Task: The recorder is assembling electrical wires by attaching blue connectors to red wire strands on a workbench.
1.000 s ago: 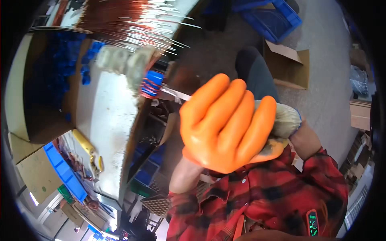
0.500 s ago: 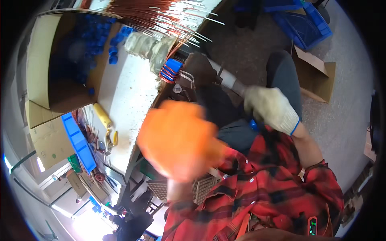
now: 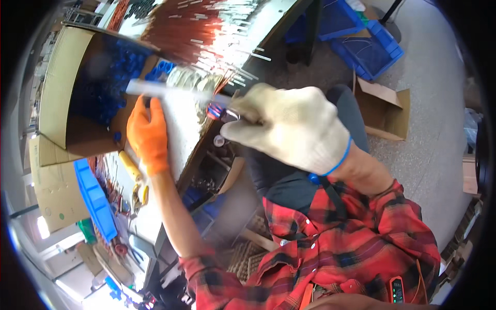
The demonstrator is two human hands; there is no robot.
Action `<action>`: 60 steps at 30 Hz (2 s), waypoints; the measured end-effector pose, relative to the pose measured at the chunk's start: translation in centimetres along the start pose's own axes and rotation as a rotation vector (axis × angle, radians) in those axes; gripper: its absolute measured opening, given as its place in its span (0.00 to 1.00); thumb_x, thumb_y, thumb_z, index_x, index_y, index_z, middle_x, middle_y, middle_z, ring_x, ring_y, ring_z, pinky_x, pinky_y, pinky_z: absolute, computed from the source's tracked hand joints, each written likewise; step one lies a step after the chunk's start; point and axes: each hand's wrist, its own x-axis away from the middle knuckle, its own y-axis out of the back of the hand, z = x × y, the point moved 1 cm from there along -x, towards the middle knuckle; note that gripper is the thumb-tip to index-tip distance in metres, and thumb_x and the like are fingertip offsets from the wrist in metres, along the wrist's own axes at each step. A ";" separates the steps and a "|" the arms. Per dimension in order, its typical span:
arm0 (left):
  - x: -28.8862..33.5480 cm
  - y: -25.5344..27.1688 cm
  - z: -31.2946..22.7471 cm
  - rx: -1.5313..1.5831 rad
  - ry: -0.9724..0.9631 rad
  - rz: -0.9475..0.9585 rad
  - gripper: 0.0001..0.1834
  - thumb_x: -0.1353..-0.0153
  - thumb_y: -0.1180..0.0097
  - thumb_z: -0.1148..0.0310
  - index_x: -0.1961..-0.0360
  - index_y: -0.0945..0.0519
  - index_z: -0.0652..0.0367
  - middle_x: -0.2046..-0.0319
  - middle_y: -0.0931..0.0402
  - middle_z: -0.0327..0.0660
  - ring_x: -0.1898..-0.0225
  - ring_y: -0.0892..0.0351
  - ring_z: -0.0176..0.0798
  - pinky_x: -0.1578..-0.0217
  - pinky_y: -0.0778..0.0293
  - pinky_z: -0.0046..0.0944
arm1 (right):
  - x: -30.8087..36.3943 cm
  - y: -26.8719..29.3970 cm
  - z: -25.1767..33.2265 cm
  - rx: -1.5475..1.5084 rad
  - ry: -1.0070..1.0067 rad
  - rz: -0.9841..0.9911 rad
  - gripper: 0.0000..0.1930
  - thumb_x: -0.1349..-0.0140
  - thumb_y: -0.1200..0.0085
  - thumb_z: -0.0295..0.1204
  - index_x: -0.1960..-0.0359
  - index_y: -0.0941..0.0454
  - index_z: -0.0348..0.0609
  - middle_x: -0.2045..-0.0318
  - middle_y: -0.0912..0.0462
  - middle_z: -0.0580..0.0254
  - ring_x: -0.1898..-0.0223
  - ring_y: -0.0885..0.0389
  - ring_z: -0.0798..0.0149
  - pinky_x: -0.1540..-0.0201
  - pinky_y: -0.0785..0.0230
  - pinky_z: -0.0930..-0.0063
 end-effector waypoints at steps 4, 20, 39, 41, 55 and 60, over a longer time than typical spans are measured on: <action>1.5 1.3 1.3 0.487 0.172 0.025 0.18 0.29 0.29 0.66 0.42 0.10 0.61 0.49 0.08 0.49 0.49 0.08 0.44 0.43 0.18 0.42 | -1.8 -0.7 1.0 0.006 0.105 0.036 0.14 0.34 0.25 0.40 0.64 0.13 0.42 0.73 0.09 0.54 0.74 0.08 0.53 0.68 0.18 0.61; 8.6 6.0 -11.3 0.916 0.124 -0.172 0.26 0.24 0.33 0.79 0.28 0.21 0.71 0.39 0.11 0.49 0.39 0.13 0.38 0.36 0.19 0.37 | 6.5 3.9 -8.0 -0.349 -0.744 0.228 0.22 0.15 0.44 0.47 0.59 0.12 0.41 0.78 0.19 0.66 0.75 0.20 0.75 0.68 0.27 0.73; 9.3 3.3 -16.5 0.924 0.081 -0.256 0.26 0.34 0.24 0.82 0.35 0.15 0.69 0.43 0.09 0.53 0.40 0.12 0.43 0.32 0.22 0.43 | 11.4 1.6 -7.9 -0.500 -0.551 0.480 0.24 0.16 0.48 0.45 0.66 0.14 0.40 0.80 0.20 0.67 0.81 0.26 0.76 0.74 0.33 0.74; 9.4 3.4 -16.2 0.934 0.093 -0.236 0.26 0.34 0.24 0.82 0.35 0.14 0.69 0.43 0.09 0.53 0.40 0.12 0.43 0.33 0.21 0.43 | 10.5 2.8 -7.6 -0.681 -0.836 0.515 0.24 0.17 0.44 0.49 0.53 0.07 0.40 0.75 0.15 0.68 0.77 0.23 0.75 0.70 0.28 0.74; 9.1 -1.2 -18.1 0.789 -0.219 -0.531 0.43 0.18 0.50 0.40 0.26 0.27 0.75 0.33 0.21 0.61 0.33 0.20 0.57 0.29 0.27 0.54 | 10.9 1.9 -7.7 -0.486 -0.774 0.652 0.16 0.17 0.45 0.40 0.54 0.11 0.41 0.75 0.16 0.67 0.78 0.23 0.71 0.68 0.25 0.69; 8.6 -2.5 -17.8 0.655 -0.289 -0.593 0.33 0.20 0.36 0.58 0.28 0.25 0.78 0.35 0.18 0.58 0.38 0.16 0.52 0.33 0.22 0.47 | 13.0 2.9 -10.7 -0.599 -0.666 0.138 0.15 0.17 0.51 0.35 0.62 0.18 0.40 0.76 0.22 0.63 0.80 0.24 0.68 0.75 0.32 0.71</action>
